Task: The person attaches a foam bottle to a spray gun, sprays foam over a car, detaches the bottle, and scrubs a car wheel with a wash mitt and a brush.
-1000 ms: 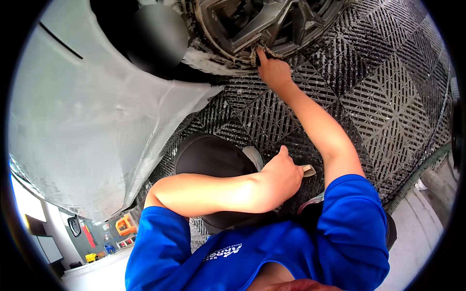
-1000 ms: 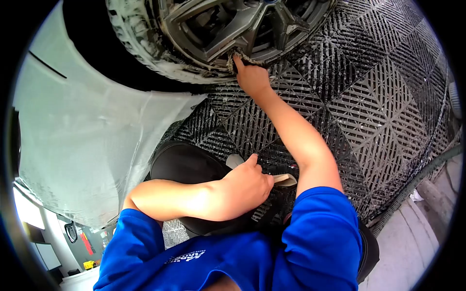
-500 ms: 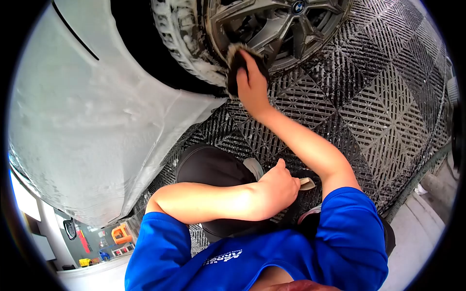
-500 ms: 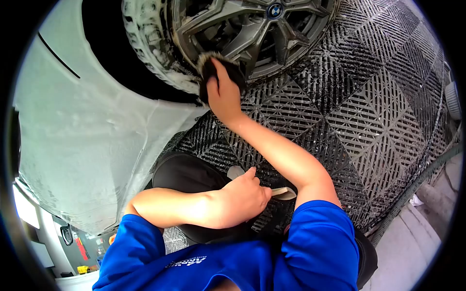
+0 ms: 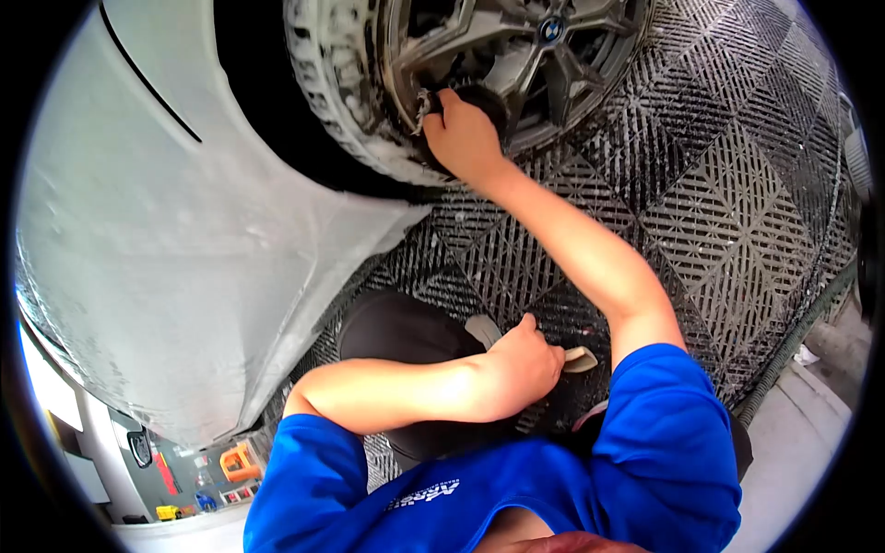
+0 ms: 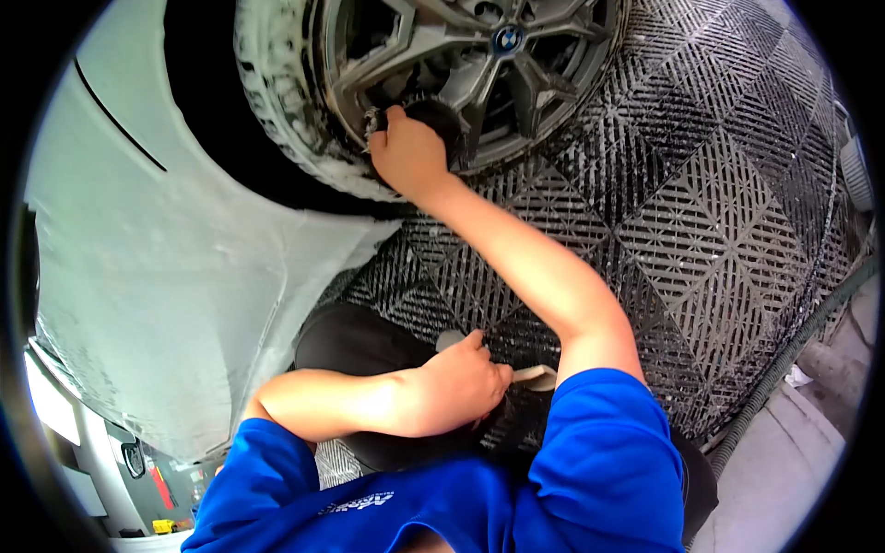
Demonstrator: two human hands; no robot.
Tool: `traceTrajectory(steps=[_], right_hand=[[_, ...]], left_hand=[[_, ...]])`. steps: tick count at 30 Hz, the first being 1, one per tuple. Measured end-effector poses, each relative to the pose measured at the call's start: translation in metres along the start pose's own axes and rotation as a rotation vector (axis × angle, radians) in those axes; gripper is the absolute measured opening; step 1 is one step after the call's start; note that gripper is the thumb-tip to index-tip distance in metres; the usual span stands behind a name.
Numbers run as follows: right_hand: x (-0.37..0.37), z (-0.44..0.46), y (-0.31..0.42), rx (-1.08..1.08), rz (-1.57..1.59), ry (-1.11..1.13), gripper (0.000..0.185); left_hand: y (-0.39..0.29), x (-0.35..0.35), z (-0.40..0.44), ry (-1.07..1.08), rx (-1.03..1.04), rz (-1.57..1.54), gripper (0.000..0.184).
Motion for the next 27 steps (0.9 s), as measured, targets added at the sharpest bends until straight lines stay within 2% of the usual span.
traceTrajectory(steps=[1,2,4,6,8,10,12,14,16,18,20,23,24,26,27], right_hand=[[0.000,0.002,0.006,0.075,0.124,-0.056,0.030],[0.010,0.007,0.005,0.189,0.453,-0.028,0.027],[0.003,0.006,0.033,0.722,1.104,0.020,0.026],[0.009,-0.005,0.040,0.883,1.196,-0.021,0.033],[0.010,-0.016,0.036,0.717,1.046,-0.005,0.042],[0.022,-0.024,0.004,0.370,0.697,-0.004,0.050],[0.005,-0.027,-0.019,0.235,0.158,0.118,0.053],[-0.011,-0.025,-0.037,-0.132,-0.313,0.320,0.049],[-0.015,-0.010,-0.043,-0.277,-0.443,0.285,0.047],[-0.028,0.012,-0.045,-0.183,-0.539,0.209,0.040],[-0.032,0.014,-0.044,-0.142,-0.494,0.230,0.038],[-0.008,-0.005,-0.034,-0.196,-0.340,0.249,0.037],[0.002,-0.015,-0.028,-0.061,-0.295,0.242,0.040],[0.006,-0.018,-0.028,0.054,-0.195,0.228,0.044],[0.001,-0.018,-0.030,0.058,-0.200,0.223,0.044]], left_hand=[[0.001,0.004,0.000,-0.022,0.003,-0.013,0.021],[0.001,0.007,-0.001,-0.022,0.003,0.008,0.021],[0.002,0.007,-0.003,0.025,-0.004,0.012,0.022],[0.001,0.007,-0.001,0.078,0.001,0.026,0.023],[0.001,0.011,-0.001,0.066,0.024,-0.008,0.025],[0.000,0.012,-0.003,0.034,0.021,-0.017,0.026],[0.000,0.010,-0.001,-0.003,0.026,-0.031,0.028],[0.000,0.006,0.002,0.018,0.057,-0.005,0.027],[-0.002,0.002,0.005,0.077,0.064,0.018,0.026],[-0.008,-0.003,0.002,0.052,0.062,0.059,0.025],[-0.011,-0.004,0.000,0.085,0.060,0.038,0.025],[-0.012,0.009,-0.005,0.087,-0.001,-0.009,0.026],[-0.011,0.009,-0.003,0.081,0.003,-0.003,0.026],[-0.009,0.012,-0.002,0.176,-0.056,-0.051,0.025],[-0.008,0.011,0.000,0.229,-0.047,-0.089,0.033]])
Point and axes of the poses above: each hand's wrist, its own z-axis towards the middle knuckle, its own x-axis out of the palm, y = z × x, the point moved 3 cm from there along z, towards the middle knuckle, and after that the axes turned 9 degrees about -y, right-handed, at the moved point
